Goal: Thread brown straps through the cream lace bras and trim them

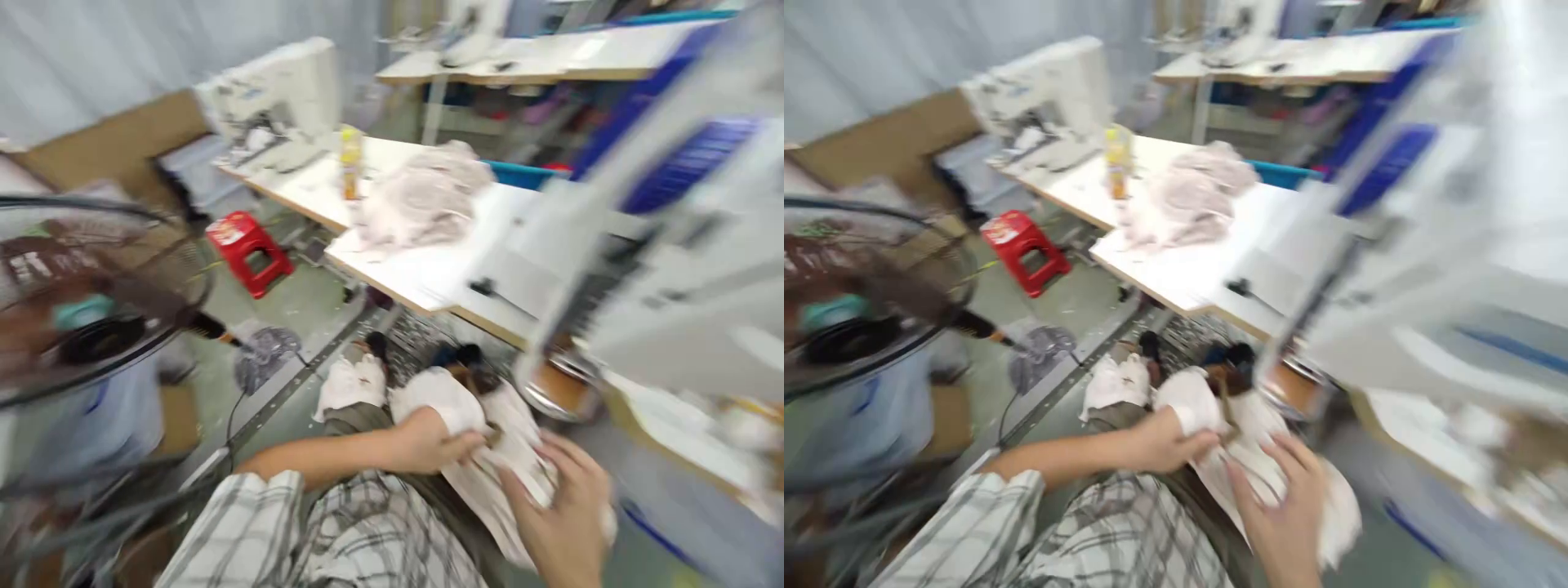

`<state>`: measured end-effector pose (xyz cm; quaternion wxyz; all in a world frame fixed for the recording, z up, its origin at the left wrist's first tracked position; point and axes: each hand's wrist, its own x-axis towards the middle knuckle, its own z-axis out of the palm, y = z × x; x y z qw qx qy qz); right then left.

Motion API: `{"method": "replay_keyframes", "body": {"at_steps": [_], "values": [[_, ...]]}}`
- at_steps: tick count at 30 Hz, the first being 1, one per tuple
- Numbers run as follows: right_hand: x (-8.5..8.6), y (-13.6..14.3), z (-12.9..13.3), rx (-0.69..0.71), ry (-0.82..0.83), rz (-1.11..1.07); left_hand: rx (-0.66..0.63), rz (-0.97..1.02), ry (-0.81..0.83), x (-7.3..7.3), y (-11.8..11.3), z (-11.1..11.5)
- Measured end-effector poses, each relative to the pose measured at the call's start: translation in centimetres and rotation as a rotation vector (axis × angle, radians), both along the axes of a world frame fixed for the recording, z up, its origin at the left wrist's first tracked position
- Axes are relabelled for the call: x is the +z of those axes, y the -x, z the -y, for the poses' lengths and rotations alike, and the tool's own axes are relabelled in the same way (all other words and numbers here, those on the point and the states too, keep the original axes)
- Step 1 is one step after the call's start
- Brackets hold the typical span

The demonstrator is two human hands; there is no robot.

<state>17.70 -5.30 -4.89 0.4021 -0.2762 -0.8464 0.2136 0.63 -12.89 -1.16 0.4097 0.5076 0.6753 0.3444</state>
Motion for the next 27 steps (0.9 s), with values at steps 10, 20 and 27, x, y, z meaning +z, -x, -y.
{"method": "replay_keyframes", "body": {"at_steps": [10, 20, 27], "values": [[0.4, -2.6, -2.6, 0.179, 0.554, 0.185, -0.354, 0.108, 0.226, -0.6, 0.9, -4.3], [-0.5, -3.4, -2.4, -0.127, 0.251, -0.020, 0.140, 0.608, 0.165, -3.0, 0.1, -5.0], [-1.1, -1.0, -1.4, -0.076, 0.208, -0.049, 0.266, 0.777, 0.053, -3.0, -2.6, -4.9]]}}
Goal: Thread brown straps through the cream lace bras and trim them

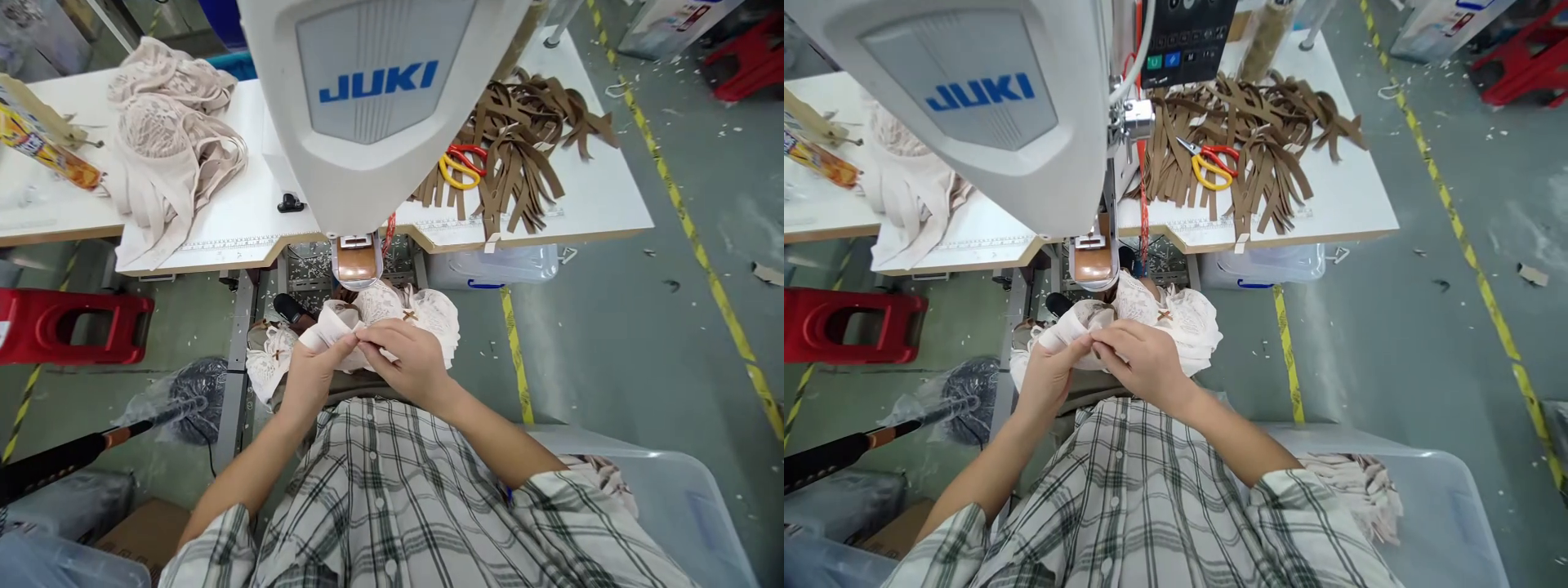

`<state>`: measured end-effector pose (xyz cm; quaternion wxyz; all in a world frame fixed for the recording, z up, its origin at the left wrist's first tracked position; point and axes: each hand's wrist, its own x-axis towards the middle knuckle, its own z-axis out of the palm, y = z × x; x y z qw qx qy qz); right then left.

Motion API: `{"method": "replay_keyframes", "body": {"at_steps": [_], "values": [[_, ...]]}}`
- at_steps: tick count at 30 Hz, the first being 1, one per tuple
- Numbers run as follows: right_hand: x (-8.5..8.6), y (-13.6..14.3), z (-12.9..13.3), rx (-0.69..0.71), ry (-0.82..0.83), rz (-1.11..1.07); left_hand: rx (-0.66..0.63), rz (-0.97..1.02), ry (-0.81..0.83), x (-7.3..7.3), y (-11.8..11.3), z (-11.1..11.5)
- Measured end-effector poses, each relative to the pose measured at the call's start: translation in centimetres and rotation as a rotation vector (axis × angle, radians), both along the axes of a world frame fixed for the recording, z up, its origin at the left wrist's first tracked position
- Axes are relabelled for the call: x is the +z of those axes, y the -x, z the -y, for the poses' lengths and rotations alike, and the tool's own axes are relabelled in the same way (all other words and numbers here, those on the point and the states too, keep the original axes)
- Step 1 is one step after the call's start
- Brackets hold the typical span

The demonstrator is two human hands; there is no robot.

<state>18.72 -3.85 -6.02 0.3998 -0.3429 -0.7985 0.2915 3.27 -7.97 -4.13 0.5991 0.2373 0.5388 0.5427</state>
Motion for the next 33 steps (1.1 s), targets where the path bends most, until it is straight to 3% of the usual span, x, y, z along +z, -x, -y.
{"method": "replay_keyframes", "body": {"at_steps": [12, 17, 23, 29, 33], "values": [[-0.3, -0.2, -0.7, -0.058, 0.197, 0.006, -0.120, -0.439, 0.001, 0.3, -0.2, 0.2], [0.3, -0.9, -1.5, 0.036, 0.353, 0.054, -0.183, -0.573, -0.086, 0.4, 0.1, 0.0], [0.8, -1.5, -2.1, 0.150, 0.379, 0.046, -0.160, -0.713, -0.195, -0.1, 0.3, 0.4], [0.6, -1.7, -2.2, 0.228, 0.382, 0.112, -0.235, -0.673, -0.162, 0.0, 0.7, 0.1], [0.6, -1.7, -2.2, 0.184, 0.421, 0.112, -0.320, -0.590, -0.121, 0.7, 0.6, -0.6]]}}
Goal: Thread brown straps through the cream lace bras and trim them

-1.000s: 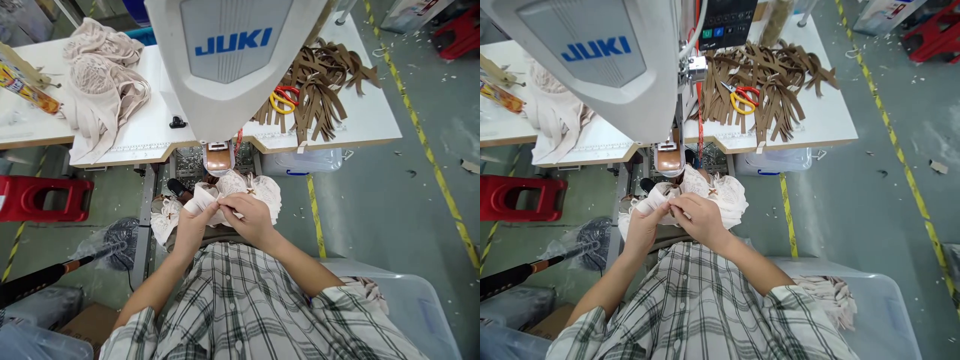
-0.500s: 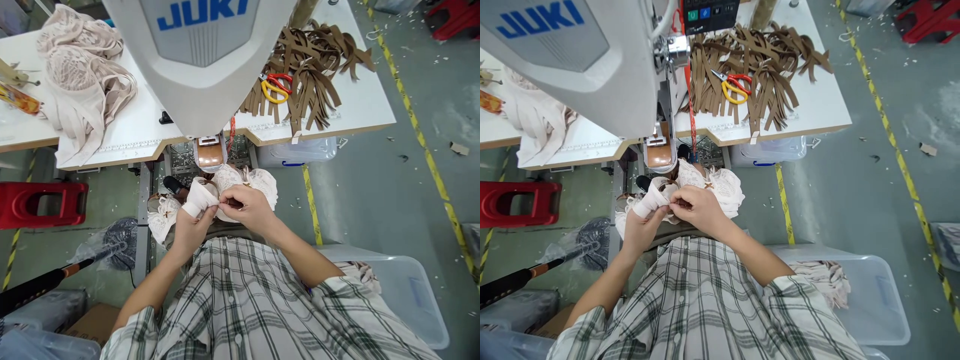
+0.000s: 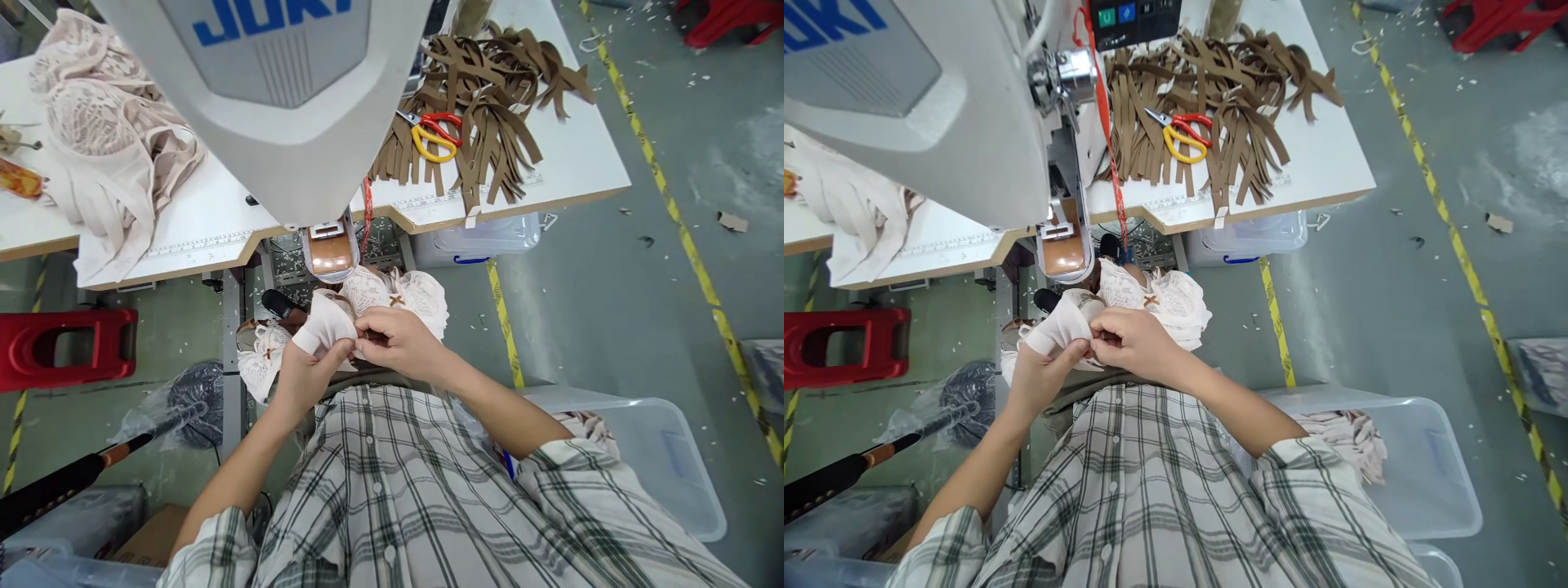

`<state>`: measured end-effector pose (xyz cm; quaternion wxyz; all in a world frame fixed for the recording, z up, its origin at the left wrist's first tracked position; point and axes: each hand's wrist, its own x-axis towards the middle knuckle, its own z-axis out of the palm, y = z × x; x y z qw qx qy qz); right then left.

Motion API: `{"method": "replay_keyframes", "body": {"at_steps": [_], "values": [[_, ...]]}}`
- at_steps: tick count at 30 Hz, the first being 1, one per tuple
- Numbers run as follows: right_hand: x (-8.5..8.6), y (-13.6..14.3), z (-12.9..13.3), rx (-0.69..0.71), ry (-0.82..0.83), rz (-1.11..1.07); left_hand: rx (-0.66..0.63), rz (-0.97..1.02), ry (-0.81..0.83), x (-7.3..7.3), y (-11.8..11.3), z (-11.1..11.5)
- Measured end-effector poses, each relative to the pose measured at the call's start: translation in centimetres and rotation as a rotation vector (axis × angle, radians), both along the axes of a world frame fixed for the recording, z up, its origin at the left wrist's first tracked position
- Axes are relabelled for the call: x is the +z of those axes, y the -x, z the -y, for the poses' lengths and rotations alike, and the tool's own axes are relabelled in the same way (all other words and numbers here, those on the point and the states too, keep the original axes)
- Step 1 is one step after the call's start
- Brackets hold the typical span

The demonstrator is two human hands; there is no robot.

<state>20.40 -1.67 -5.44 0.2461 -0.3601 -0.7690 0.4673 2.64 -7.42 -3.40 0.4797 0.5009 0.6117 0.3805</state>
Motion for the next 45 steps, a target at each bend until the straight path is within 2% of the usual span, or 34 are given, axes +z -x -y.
{"method": "replay_keyframes", "body": {"at_steps": [6, 10, 12, 15, 17, 19, 21, 25, 28, 38, 40, 45], "values": [[0.5, 0.1, -0.1, -0.042, 0.007, 0.052, 0.080, -0.089, -0.052, -0.4, -0.4, 0.1], [0.3, -0.4, -0.7, -0.008, 0.096, 0.057, 0.027, -0.133, -0.038, -0.7, -0.1, -0.2], [0.1, -0.8, -1.0, 0.010, 0.232, -0.006, 0.000, -0.075, 0.031, -0.8, 0.2, -0.6], [0.0, -1.4, -1.4, -0.029, 0.364, -0.105, 0.002, 0.148, 0.149, -1.0, 0.5, -1.1], [0.2, -1.6, -1.4, -0.074, 0.336, -0.108, -0.012, 0.274, 0.194, -1.0, 0.6, -1.3], [0.6, -1.6, -1.2, -0.085, 0.264, -0.077, -0.048, 0.307, 0.216, -0.7, 0.7, -1.4], [1.0, -1.5, -1.0, -0.065, 0.191, -0.036, -0.090, 0.239, 0.214, 0.0, 0.7, -1.4], [1.6, -1.1, -0.9, -0.020, 0.102, 0.043, -0.176, -0.019, 0.161, 1.5, 0.6, -1.4], [1.7, -1.0, -1.0, -0.007, 0.089, 0.069, -0.178, -0.127, 0.140, 2.0, 0.4, -1.4], [1.5, -1.4, -2.1, 0.064, 0.144, 0.110, -0.152, -0.132, 0.129, 1.6, 0.4, -1.7], [1.2, -1.3, -2.3, 0.071, 0.200, 0.072, -0.143, -0.141, 0.121, 1.6, 0.3, -1.8], [0.4, -1.2, -2.3, 0.104, 0.508, -0.076, -0.124, -0.095, 0.131, 1.2, 0.2, -2.2]]}}
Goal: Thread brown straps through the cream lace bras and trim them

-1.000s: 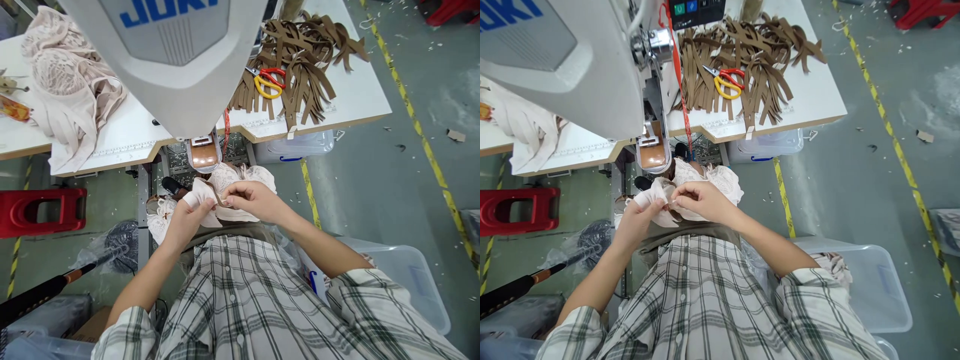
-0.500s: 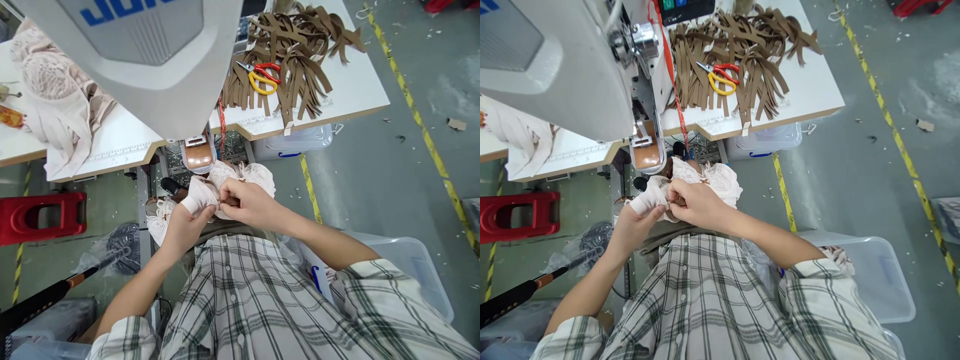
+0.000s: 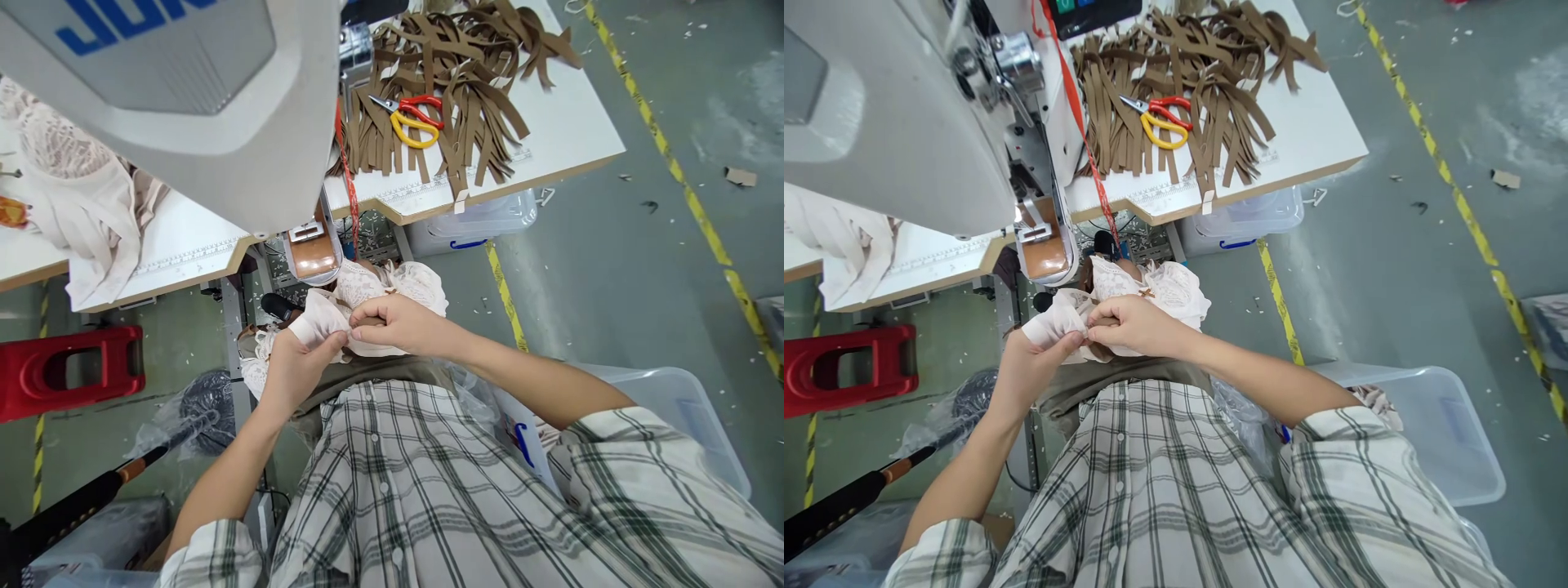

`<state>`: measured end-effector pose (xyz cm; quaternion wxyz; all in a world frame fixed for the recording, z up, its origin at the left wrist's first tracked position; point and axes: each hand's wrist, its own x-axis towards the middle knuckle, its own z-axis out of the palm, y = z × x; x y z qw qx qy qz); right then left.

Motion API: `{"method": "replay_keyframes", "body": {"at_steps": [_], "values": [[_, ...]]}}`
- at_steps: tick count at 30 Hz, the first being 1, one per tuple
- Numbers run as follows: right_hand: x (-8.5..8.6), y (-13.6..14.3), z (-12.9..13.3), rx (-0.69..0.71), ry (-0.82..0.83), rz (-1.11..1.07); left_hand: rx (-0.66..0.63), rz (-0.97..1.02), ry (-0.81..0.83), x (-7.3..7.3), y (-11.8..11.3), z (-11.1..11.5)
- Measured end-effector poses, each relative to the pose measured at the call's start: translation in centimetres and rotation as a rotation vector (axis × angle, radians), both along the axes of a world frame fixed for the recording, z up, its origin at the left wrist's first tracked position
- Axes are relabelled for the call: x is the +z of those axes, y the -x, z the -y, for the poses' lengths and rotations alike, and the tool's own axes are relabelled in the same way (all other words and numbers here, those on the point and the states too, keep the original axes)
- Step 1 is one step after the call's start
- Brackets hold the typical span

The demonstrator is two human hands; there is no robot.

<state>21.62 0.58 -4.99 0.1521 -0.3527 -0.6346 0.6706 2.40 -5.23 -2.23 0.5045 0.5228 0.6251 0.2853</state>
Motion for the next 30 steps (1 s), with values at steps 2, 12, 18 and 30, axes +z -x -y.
{"method": "replay_keyframes", "body": {"at_steps": [2, 12, 18, 30], "values": [[-0.2, 0.0, 0.1, -0.022, 0.064, -0.038, 0.010, 0.045, 0.002, -0.3, 0.1, -0.1], [0.6, 0.1, 0.7, -0.160, -0.037, 0.016, 0.131, 0.217, -0.082, -0.2, -1.2, -0.5], [1.9, -0.2, -0.2, -0.109, -0.088, 0.011, 0.154, 0.199, -0.019, -1.0, 0.2, 0.8], [8.8, 2.3, -7.7, 0.289, -0.100, 0.074, 0.240, 0.183, -0.488, -1.3, 1.3, 1.9]]}}
